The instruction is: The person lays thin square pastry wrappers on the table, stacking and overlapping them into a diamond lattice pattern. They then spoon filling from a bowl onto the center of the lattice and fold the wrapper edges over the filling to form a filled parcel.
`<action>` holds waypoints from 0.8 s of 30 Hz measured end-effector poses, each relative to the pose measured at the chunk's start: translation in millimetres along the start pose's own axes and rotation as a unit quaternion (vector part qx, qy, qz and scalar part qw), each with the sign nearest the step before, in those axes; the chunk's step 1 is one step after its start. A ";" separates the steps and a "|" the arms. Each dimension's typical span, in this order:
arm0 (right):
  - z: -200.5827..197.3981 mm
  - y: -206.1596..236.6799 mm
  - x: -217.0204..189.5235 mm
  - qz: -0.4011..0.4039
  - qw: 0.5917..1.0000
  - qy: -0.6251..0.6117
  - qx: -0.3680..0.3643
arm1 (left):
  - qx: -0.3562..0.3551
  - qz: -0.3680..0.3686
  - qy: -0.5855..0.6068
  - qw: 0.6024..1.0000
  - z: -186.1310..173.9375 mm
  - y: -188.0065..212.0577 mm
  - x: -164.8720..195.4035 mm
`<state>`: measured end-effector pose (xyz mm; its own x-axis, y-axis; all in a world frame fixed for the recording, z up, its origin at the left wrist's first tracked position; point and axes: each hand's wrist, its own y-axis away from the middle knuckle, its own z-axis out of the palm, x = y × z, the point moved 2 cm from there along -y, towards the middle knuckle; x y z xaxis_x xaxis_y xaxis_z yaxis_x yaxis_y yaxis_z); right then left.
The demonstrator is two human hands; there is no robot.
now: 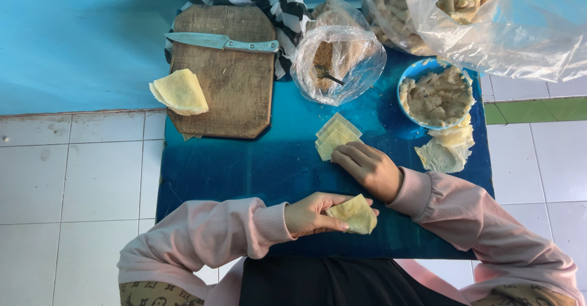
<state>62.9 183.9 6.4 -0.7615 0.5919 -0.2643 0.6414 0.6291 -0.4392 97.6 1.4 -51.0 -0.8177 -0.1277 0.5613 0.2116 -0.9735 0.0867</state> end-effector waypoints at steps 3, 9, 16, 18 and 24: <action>0.9 1.2 -3.5 -0.011 1.000 0.019 0.019 | -0.024 0.018 -0.025 0.999 8.3 2.9 11.3; 2.0 4.6 -3.8 0.013 0.999 -0.015 0.037 | 0.000 0.006 -0.056 0.998 25.7 4.7 33.0; -27.0 2.6 1.2 0.141 0.981 -0.118 0.058 | 0.066 0.086 0.005 0.994 32.5 11.9 53.4; -48.6 3.1 -0.6 0.202 0.968 -0.113 0.101 | 0.081 0.115 0.056 0.988 29.9 12.8 54.7; -85.4 -2.9 -32.6 0.043 0.989 -0.106 0.094 | 0.145 0.131 0.121 0.973 19.1 8.7 51.2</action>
<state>93.8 205.8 89.6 -0.7198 0.5079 -0.4733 0.6916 0.4647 -0.5530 67.8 -10.0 -5.7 -0.8105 -0.4389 0.3878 0.5426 -0.8121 0.2148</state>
